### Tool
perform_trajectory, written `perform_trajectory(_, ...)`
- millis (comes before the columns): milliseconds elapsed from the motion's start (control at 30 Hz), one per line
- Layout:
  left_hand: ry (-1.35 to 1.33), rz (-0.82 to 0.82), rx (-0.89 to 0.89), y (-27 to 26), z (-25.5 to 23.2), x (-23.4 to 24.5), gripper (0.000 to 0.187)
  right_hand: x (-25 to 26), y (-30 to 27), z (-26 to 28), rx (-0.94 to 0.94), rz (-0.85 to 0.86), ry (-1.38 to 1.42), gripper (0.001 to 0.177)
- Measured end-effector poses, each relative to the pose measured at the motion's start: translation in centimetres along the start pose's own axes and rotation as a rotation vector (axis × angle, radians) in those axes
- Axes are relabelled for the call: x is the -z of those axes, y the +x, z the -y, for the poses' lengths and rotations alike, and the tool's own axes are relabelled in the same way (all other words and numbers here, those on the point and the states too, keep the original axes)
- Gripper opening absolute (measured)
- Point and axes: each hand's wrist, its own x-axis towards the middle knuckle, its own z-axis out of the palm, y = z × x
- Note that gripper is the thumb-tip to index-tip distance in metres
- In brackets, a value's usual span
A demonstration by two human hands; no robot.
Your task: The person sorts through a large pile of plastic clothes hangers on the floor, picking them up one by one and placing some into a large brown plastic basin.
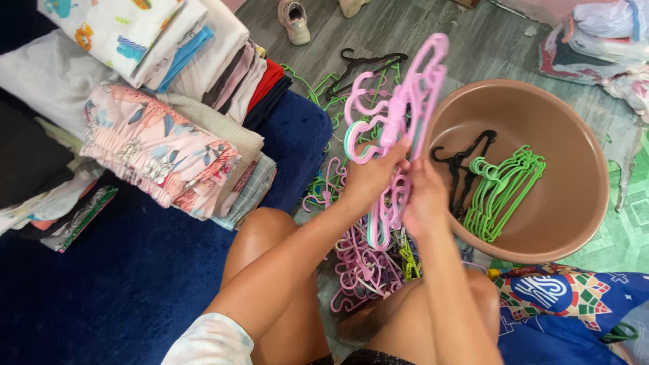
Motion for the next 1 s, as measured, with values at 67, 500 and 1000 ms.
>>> perform_trajectory(67,-0.059,-0.096,-0.08,-0.3,0.5,-0.9,0.03,0.8,1.2,-2.3,0.15,-0.102,-0.249,0.022)
perform_trajectory(500,-0.261,-0.253,-0.103,0.9,4.4,-3.2,0.039,3.8,0.2,-2.9,-0.14,0.07,-0.077,0.043)
perform_trajectory(1000,-0.395,0.086,0.36,0.9,2.5,-0.8,0.029,0.4,-2.3,1.6,0.233,0.131,-0.582,0.043)
